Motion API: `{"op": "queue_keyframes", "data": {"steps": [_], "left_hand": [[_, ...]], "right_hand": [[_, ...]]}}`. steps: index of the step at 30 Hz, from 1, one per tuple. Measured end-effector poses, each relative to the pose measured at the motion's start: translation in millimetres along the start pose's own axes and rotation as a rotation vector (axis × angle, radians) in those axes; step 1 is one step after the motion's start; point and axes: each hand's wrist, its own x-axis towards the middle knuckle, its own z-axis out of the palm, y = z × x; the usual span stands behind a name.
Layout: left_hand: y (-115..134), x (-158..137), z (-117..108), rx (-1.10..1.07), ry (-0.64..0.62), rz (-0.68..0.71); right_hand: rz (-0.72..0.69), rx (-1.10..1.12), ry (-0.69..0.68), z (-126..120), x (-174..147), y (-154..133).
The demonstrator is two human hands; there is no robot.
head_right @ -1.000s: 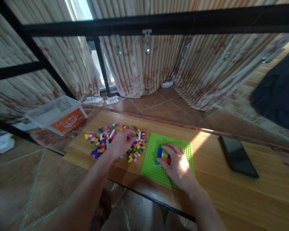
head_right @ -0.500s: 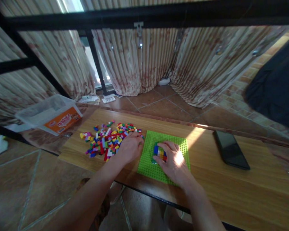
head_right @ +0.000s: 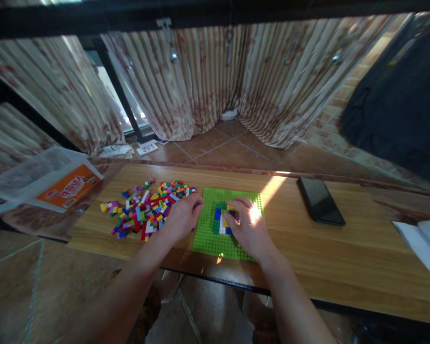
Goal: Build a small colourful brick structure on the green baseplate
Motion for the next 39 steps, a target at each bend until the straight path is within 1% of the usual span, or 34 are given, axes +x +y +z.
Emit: {"op": "queue_keyframes", "data": {"steps": [5, 9, 13, 18, 22, 27, 33, 39], "left_hand": [[-2.8, 3.3, 4.8, -0.141, 0.041, 0.06], [-0.4, 4.3, 7.3, -0.236, 0.055, 0.082], [3.9, 5.2, 10.0, -0.289, 0.055, 0.101], [7.8, 8.4, 16.8, -0.279, 0.089, 0.091], [11.3, 11.1, 22.7, -0.247, 0.072, 0.087], [15.6, 15.2, 27.0, -0.226, 0.071, 0.082], [19.7, 19.8, 28.9, -0.164, 0.077, 0.128], [20.0, 25.0, 28.4, -0.152, 0.045, 0.172]], "right_hand": [[0.066, -0.01, 0.121, -11.9, 4.4, 1.9], [0.126, 0.011, 0.128, -15.4, 4.9, 2.0], [0.087, -0.016, 0.111, -15.1, 4.3, -0.1], [0.062, -0.051, 0.136, -12.4, 5.0, -1.3], [0.036, -0.049, 0.127, -10.8, 5.6, -1.2], [0.046, -0.065, 0.114, -12.8, 5.1, -1.7], [0.071, -0.046, 0.097, -15.5, 3.7, -2.0], [0.089, -0.055, 0.097, -11.8, 4.4, -1.8]]}}
